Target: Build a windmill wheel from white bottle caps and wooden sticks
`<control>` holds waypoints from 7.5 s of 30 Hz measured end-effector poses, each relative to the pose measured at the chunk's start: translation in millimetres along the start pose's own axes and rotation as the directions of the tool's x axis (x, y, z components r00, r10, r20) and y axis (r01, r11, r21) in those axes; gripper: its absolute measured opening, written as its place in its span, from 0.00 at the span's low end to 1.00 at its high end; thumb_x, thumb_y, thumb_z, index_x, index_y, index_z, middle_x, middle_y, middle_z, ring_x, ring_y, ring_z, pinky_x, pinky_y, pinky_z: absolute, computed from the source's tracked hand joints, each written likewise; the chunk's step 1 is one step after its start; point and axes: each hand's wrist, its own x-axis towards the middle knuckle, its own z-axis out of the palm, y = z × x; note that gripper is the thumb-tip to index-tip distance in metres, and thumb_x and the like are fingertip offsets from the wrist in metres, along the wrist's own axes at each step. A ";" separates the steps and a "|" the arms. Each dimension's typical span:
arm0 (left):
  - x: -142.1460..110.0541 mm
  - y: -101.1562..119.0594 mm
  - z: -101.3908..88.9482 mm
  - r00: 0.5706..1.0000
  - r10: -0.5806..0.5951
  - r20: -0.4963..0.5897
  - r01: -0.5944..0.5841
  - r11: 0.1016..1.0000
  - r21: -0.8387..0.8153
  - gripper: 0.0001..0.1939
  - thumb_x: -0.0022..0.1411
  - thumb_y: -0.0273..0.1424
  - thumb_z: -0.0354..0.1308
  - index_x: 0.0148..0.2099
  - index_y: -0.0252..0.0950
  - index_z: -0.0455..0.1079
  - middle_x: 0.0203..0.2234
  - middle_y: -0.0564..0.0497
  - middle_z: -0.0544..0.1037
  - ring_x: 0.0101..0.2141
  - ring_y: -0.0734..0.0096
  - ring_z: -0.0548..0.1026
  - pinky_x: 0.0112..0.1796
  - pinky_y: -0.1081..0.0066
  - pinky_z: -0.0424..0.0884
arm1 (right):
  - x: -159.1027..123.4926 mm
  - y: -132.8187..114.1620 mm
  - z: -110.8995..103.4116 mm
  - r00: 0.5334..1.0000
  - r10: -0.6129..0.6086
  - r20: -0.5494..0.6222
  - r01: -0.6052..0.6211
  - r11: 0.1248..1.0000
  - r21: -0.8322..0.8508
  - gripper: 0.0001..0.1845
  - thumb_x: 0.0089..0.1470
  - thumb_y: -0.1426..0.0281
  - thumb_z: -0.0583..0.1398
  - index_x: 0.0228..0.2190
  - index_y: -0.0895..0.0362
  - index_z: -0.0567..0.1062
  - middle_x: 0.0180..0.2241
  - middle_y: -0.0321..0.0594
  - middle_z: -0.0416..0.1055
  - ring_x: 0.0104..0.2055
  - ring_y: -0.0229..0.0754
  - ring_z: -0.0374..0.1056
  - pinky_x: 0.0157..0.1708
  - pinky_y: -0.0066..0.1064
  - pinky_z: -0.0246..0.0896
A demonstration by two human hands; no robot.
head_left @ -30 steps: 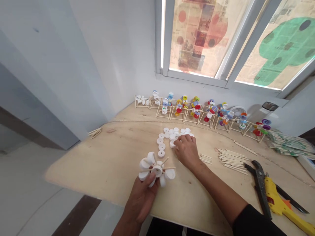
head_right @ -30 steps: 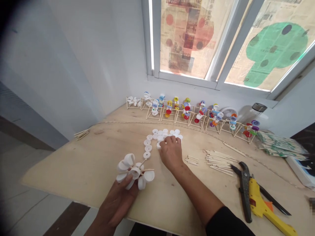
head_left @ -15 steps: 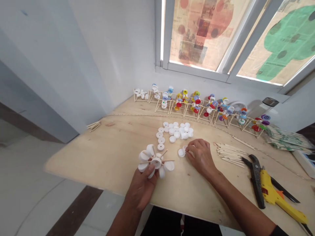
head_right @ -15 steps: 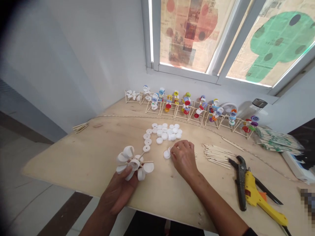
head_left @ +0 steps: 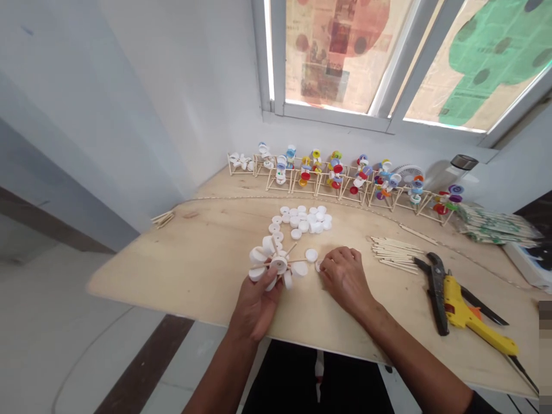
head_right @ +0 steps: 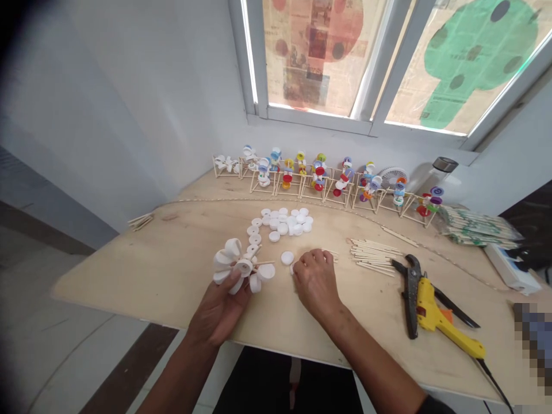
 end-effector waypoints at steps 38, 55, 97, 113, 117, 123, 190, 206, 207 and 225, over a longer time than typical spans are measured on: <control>-1.9 -13.3 10.9 0.986 -0.162 0.042 0.132 0.904 0.406 0.18 0.37 0.30 0.73 0.32 0.32 0.73 0.28 0.51 0.78 0.32 0.68 0.75 0.36 0.73 0.71 | -58.9 21.4 -75.0 0.955 0.294 -0.034 -0.218 0.777 0.590 0.11 0.55 0.66 0.57 0.41 0.53 0.73 0.42 0.41 0.74 0.47 0.44 0.67 0.50 0.41 0.58; -9.4 -17.2 16.5 0.994 -0.108 0.026 0.078 0.846 0.527 0.18 0.37 0.28 0.72 0.34 0.33 0.74 0.26 0.52 0.77 0.30 0.72 0.73 0.33 0.75 0.69 | -201.2 178.6 -87.0 0.930 0.366 -0.018 -0.320 0.789 -0.525 0.23 0.48 0.69 0.53 0.46 0.59 0.71 0.47 0.48 0.71 0.45 0.54 0.66 0.38 0.44 0.63; -12.2 -23.6 0.1 0.942 0.332 -0.037 -0.267 0.814 0.517 0.19 0.38 0.30 0.71 0.35 0.38 0.72 0.24 0.58 0.74 0.26 0.75 0.69 0.29 0.77 0.66 | -84.7 -41.3 -51.7 0.887 0.386 0.253 -0.435 0.515 0.738 0.09 0.58 0.61 0.53 0.30 0.52 0.67 0.26 0.36 0.65 0.29 0.41 0.64 0.33 0.30 0.64; -10.9 -28.4 -12.3 0.895 0.446 0.013 -0.344 0.671 0.657 0.21 0.39 0.35 0.71 0.38 0.36 0.71 0.30 0.51 0.77 0.31 0.68 0.74 0.35 0.71 0.70 | -86.2 -44.6 -37.7 0.879 0.400 0.261 -0.449 0.506 0.736 0.09 0.59 0.62 0.53 0.29 0.54 0.62 0.28 0.35 0.62 0.29 0.37 0.60 0.29 0.26 0.59; -7.0 -30.9 -23.0 0.894 0.443 0.074 -0.380 0.659 0.649 0.20 0.43 0.34 0.69 0.40 0.36 0.71 0.34 0.50 0.77 0.34 0.67 0.75 0.38 0.70 0.70 | -86.6 -42.5 -32.0 0.874 0.403 0.271 -0.457 0.493 0.740 0.09 0.59 0.63 0.53 0.30 0.54 0.63 0.27 0.34 0.62 0.28 0.37 0.60 0.29 0.26 0.58; -6.1 -32.0 -27.3 0.893 0.439 0.102 -0.403 0.678 0.615 0.19 0.46 0.29 0.69 0.42 0.38 0.71 0.34 0.53 0.77 0.34 0.71 0.74 0.37 0.74 0.69 | -84.3 -41.4 -30.1 0.880 0.405 0.246 -0.445 0.526 0.725 0.09 0.59 0.63 0.54 0.29 0.54 0.62 0.28 0.36 0.63 0.29 0.37 0.61 0.29 0.26 0.59; -7.7 -30.1 -13.1 0.929 0.367 -0.049 -0.303 0.829 0.470 0.22 0.40 0.31 0.70 0.40 0.35 0.71 0.28 0.53 0.77 0.28 0.72 0.74 0.31 0.74 0.73 | -78.0 -33.4 -41.7 0.916 0.391 0.092 -0.378 0.760 0.529 0.11 0.58 0.63 0.53 0.25 0.54 0.62 0.22 0.31 0.60 0.22 0.35 0.58 0.21 0.25 0.54; -5.1 -23.2 -6.6 0.949 0.293 -0.116 -0.227 0.891 0.394 0.21 0.35 0.28 0.72 0.35 0.35 0.71 0.26 0.54 0.78 0.30 0.70 0.76 0.34 0.73 0.73 | -95.7 4.2 -88.3 0.969 0.232 -0.089 -0.158 0.852 0.500 0.09 0.55 0.70 0.55 0.40 0.55 0.69 0.39 0.46 0.72 0.40 0.47 0.69 0.38 0.38 0.66; -4.1 -23.1 -7.1 0.950 0.292 -0.114 -0.227 0.892 0.391 0.21 0.35 0.28 0.72 0.34 0.35 0.71 0.25 0.54 0.78 0.29 0.71 0.76 0.34 0.73 0.73 | -102.2 14.1 -85.7 0.960 0.253 -0.118 -0.174 0.873 0.455 0.10 0.55 0.69 0.55 0.40 0.55 0.69 0.39 0.46 0.72 0.40 0.47 0.69 0.38 0.38 0.66; -3.7 -23.5 3.6 0.950 0.270 -0.159 -0.228 0.944 0.239 0.19 0.31 0.26 0.73 0.30 0.36 0.74 0.26 0.55 0.77 0.33 0.73 0.74 0.39 0.74 0.71 | -180.3 170.0 -78.0 0.913 0.339 -0.228 -0.403 0.656 -0.639 0.13 0.55 0.63 0.54 0.37 0.59 0.70 0.36 0.50 0.72 0.39 0.54 0.63 0.34 0.41 0.53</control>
